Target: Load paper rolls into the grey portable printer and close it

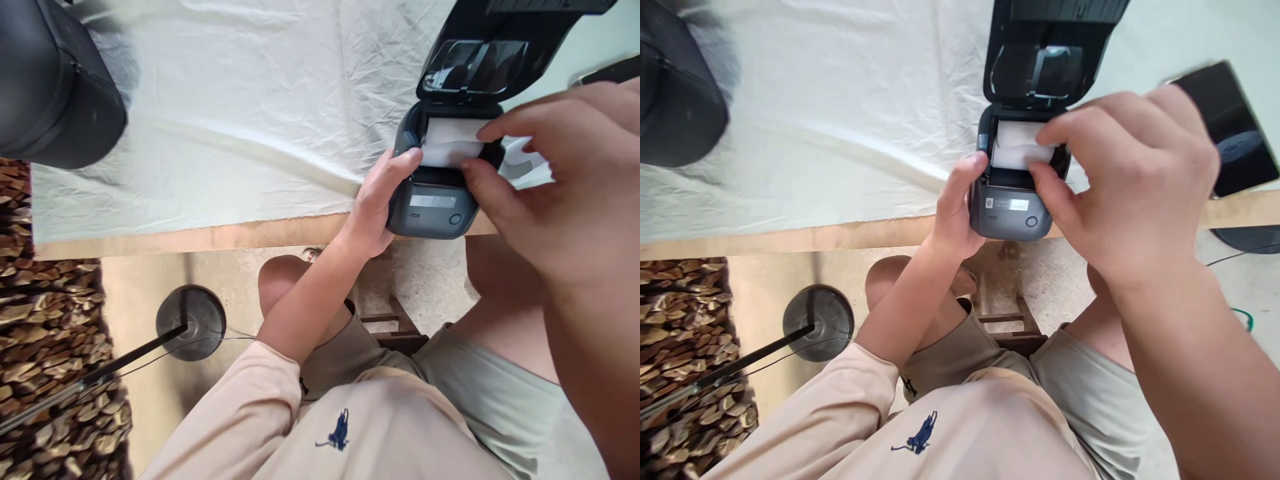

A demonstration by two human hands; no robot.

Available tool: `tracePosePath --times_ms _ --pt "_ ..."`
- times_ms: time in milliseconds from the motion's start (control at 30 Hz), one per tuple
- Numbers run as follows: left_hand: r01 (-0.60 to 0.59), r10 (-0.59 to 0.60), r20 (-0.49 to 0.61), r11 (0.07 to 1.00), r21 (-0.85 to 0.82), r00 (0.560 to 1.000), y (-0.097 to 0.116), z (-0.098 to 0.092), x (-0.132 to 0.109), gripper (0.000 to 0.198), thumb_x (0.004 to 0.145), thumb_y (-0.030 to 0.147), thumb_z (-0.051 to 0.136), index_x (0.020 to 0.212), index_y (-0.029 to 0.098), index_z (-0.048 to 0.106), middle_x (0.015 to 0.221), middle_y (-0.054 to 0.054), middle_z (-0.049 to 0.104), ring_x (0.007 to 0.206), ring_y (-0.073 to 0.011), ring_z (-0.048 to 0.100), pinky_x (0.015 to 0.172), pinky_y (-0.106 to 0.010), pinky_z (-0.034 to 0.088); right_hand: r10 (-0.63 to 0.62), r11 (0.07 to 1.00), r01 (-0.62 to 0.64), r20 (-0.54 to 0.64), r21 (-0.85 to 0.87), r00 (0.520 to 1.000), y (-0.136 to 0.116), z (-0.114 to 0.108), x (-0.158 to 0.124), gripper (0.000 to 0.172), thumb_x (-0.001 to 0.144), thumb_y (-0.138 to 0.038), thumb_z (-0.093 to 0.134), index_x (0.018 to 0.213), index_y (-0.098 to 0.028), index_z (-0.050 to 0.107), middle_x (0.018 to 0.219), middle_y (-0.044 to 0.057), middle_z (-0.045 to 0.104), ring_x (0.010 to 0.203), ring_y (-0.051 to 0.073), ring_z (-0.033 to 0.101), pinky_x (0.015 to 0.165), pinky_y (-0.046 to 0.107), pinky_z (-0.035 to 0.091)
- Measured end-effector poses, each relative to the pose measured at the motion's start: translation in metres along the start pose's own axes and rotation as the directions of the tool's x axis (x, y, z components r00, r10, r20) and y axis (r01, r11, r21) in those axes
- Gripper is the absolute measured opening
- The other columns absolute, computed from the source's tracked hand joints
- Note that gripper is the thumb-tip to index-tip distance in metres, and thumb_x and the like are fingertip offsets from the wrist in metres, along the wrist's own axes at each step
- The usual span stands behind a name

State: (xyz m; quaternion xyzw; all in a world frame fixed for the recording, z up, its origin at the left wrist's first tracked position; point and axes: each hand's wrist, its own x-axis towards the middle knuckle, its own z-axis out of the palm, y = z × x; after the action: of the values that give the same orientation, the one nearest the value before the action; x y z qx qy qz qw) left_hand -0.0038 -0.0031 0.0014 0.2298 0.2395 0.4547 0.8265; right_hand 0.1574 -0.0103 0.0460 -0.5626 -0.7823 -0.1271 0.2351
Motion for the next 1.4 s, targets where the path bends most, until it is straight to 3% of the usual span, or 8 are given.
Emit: tracePosePath --times_ms 200,467,733,833,1000,1167,1267,1400 --pt "0.013 -0.015 -0.027 0.999 -0.042 1.000 -0.003 -0.001 0.001 0.013 0.089 0.034 0.057 0.091 0.023 0.064 0.077 0.001 0.061 0.065 -0.0105 0.060 0.057 -0.023 0.048 0.249 0.968 -0.220 0.312 -0.124 0.917 -0.008 -0.014 0.021 0.037 0.081 -0.046 0.051 0.109 -0.029 0.068 0.089 0.002 0.066 0.089 0.022 0.066 0.062 0.035 0.032" --pt "-0.052 0.054 -0.047 0.998 0.045 0.997 -0.001 0.002 0.001 0.007 0.091 0.027 0.054 0.096 0.022 0.056 0.079 0.003 0.057 0.070 -0.0064 0.058 0.067 -0.018 0.049 -0.133 0.961 0.134 -0.021 0.244 0.991 -0.016 -0.017 -0.017 0.015 0.081 -0.020 0.063 0.095 -0.025 0.064 0.087 -0.001 0.069 0.076 0.013 0.063 0.062 0.029 0.043" --pt "0.011 0.008 -0.135 0.990 0.141 0.991 -0.001 0.004 -0.001 0.033 0.073 0.031 0.078 0.099 0.025 0.059 0.084 0.003 0.062 0.082 -0.0140 0.066 0.071 -0.024 0.050 0.093 0.905 -0.083 -0.005 0.418 0.996 -0.018 -0.013 -0.034 0.014 0.081 -0.024 0.067 0.094 -0.028 0.063 0.088 0.001 0.067 0.076 0.018 0.063 0.064 0.035 0.047" --pt "-0.008 0.023 -0.121 0.993 0.117 0.992 -0.002 0.003 0.000 0.037 0.071 0.030 0.079 0.102 0.025 0.059 0.087 0.002 0.063 0.082 -0.0137 0.066 0.073 -0.024 0.052 0.143 0.914 -0.114 -0.046 0.390 0.989 -0.009 -0.012 -0.029 0.018 0.080 -0.030 0.067 0.098 -0.028 0.064 0.091 0.004 0.067 0.079 0.020 0.063 0.065 0.037 0.047" --pt "-0.057 0.062 -0.057 0.995 0.081 0.996 -0.002 0.002 0.002 0.019 0.083 0.022 0.065 0.100 0.023 0.055 0.083 0.003 0.059 0.072 -0.0066 0.061 0.068 -0.019 0.048 -0.158 0.960 0.160 -0.026 0.232 0.987 -0.005 -0.008 -0.025 0.032 0.077 -0.032 0.070 0.107 -0.024 0.062 0.106 0.004 0.069 0.095 0.024 0.066 0.084 0.044 0.051" --pt "-0.033 0.034 -0.034 0.998 0.047 0.999 -0.001 0.001 0.003 0.014 0.086 0.026 0.064 0.097 0.023 0.054 0.078 0.005 0.059 0.068 -0.0045 0.058 0.063 -0.016 0.046 -0.166 0.978 0.186 -0.182 0.097 0.969 -0.006 0.004 -0.023 0.016 0.083 -0.035 0.062 0.096 -0.026 0.062 0.084 -0.003 0.070 0.086 0.019 0.066 0.071 0.036 0.046" --pt "0.001 -0.001 -0.035 1.000 0.002 0.999 0.000 0.000 0.004 0.017 0.086 0.035 0.065 0.097 0.025 0.057 0.079 0.002 0.062 0.073 -0.0093 0.062 0.064 -0.019 0.050 -0.168 0.980 0.195 -0.332 0.050 0.928 -0.003 0.013 -0.020 0.010 0.084 -0.035 0.061 0.085 -0.025 0.060 0.067 -0.007 0.063 0.071 0.013 0.062 0.064 0.031 0.038" --pt "-0.012 0.012 -0.036 1.000 0.004 0.999 0.002 0.002 0.003 0.013 0.087 0.038 0.062 0.094 0.027 0.058 0.085 -0.002 0.066 0.090 -0.0173 0.067 0.064 -0.024 0.048 -0.139 0.983 0.164 -0.248 0.081 0.959 -0.003 0.014 -0.020 0.030 0.082 -0.052 0.062 0.091 -0.024 0.063 0.076 -0.002 0.066 0.079 0.018 0.064 0.068 0.034 0.043"
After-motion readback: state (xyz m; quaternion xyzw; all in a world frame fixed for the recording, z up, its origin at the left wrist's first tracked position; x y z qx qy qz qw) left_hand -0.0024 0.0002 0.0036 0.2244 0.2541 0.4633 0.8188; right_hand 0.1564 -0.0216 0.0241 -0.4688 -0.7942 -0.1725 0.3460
